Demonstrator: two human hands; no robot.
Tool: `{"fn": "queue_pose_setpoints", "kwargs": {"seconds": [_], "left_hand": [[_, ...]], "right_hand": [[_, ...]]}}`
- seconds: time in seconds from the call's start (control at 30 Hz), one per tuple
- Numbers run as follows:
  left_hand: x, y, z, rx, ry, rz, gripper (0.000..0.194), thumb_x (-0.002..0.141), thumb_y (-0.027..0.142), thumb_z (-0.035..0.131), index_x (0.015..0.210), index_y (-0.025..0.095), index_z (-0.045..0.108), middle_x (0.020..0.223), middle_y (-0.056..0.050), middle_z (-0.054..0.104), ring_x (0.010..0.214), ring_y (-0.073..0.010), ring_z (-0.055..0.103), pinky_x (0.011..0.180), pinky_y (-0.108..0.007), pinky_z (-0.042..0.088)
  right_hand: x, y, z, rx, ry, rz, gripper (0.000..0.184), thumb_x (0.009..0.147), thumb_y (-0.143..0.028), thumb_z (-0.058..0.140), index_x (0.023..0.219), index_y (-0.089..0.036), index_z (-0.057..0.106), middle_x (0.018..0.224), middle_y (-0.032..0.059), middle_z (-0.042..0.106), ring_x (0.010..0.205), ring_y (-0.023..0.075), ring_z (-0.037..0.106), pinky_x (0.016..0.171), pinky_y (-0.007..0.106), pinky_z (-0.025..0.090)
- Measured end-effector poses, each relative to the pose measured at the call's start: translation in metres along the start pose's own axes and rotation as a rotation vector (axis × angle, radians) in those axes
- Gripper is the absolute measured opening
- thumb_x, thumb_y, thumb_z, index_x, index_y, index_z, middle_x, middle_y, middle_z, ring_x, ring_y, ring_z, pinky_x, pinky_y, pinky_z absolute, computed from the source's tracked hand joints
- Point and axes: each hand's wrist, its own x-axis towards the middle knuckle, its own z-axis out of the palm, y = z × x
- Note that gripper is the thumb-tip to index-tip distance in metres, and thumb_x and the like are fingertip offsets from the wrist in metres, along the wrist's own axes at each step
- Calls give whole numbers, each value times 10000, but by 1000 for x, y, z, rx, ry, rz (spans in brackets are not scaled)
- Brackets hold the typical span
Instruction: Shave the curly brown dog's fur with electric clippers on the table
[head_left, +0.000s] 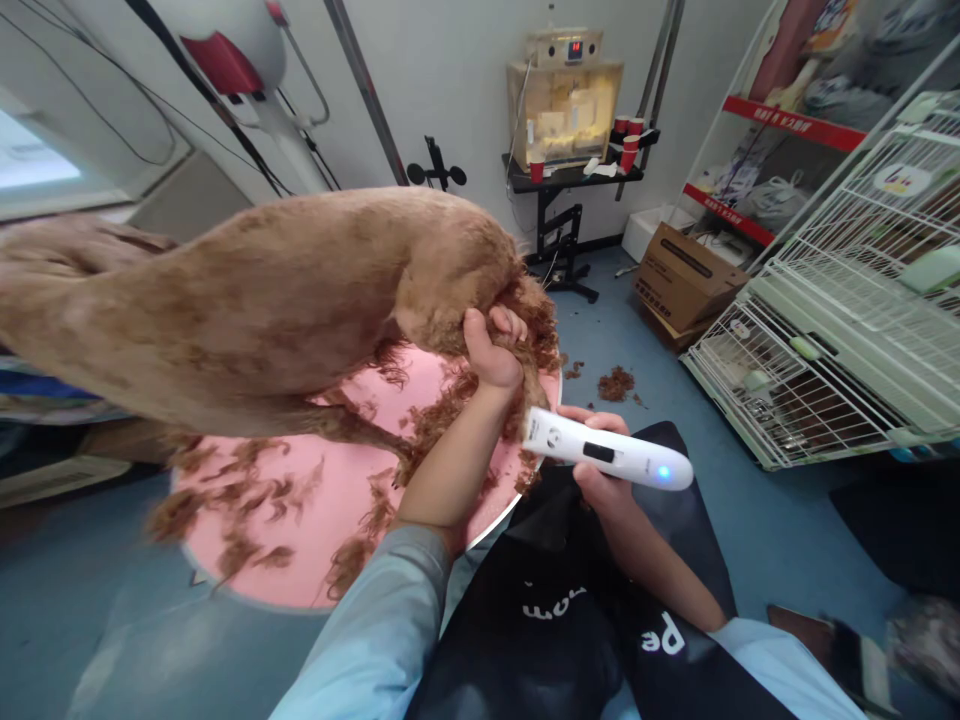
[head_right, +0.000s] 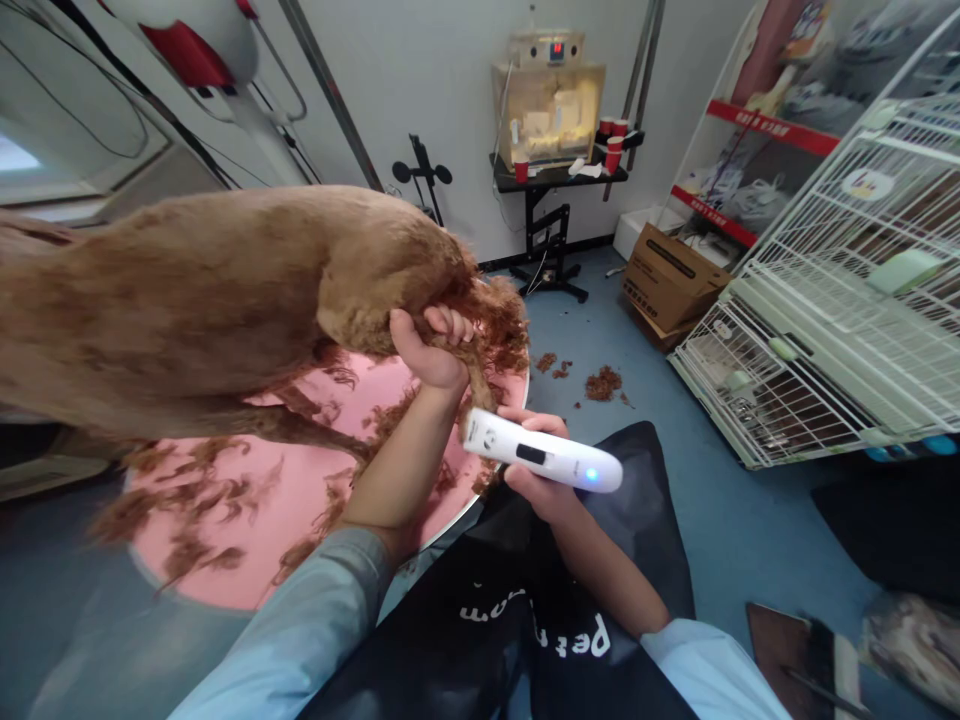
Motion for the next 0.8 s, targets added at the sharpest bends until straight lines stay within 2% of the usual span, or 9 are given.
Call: {"fn": "queue_pose_setpoints", "kwargs": {"seconds": [0.13,0.3,0.47,0.57,0.7,0.8], "left_hand": [[0,-1,0,30,25,-7,723,976,689,328,458,188,276,469,47,178,398,-83,227,436,-235,283],[1,-4,-1,51,35,-14,712,967,696,351,471,189,290,473,48,193,403,-81,247,444,-232,294],[5,-4,-1,53,46,-10,702,969,690,350,480,192,280,469,53,187,391,-77,235,435,-236,270],[7,-4,0,36,56,11,696,977,684,330,485,195,276,473,54,183,387,-78,226,431,-243,254],[6,-3,0,33,69,51,693,983,683,300,488,198,268,477,55,175,384,-80,224,436,-251,252],[4,-3,0,58,66,57,696,973,694,312,486,198,272,477,55,178,381,-79,225,437,-256,248]], "right_hand": [[-14,-14,-10,-84,28,30,344,878,-461,691,1106,-328,471,1219,69,649,1112,269,665,919,484,568],[-15,-24,-6,-134,-70,-26,384,853,-344,755,1119,-323,479,1331,80,618,1254,273,609,988,489,547],[-25,-22,-13,-133,-89,-8,372,876,-267,730,1149,-331,485,1313,67,629,1213,260,633,949,481,573],[-34,-10,-14,-121,-19,-43,428,874,-309,748,1192,-340,463,1312,68,621,1161,262,662,882,462,600],[-38,5,-5,-116,57,-136,510,801,-486,802,1146,-342,454,1266,75,630,1015,265,717,752,422,630],[-38,10,-1,-156,48,-173,527,798,-479,808,1127,-338,421,1274,92,624,912,237,732,709,394,627]]}}
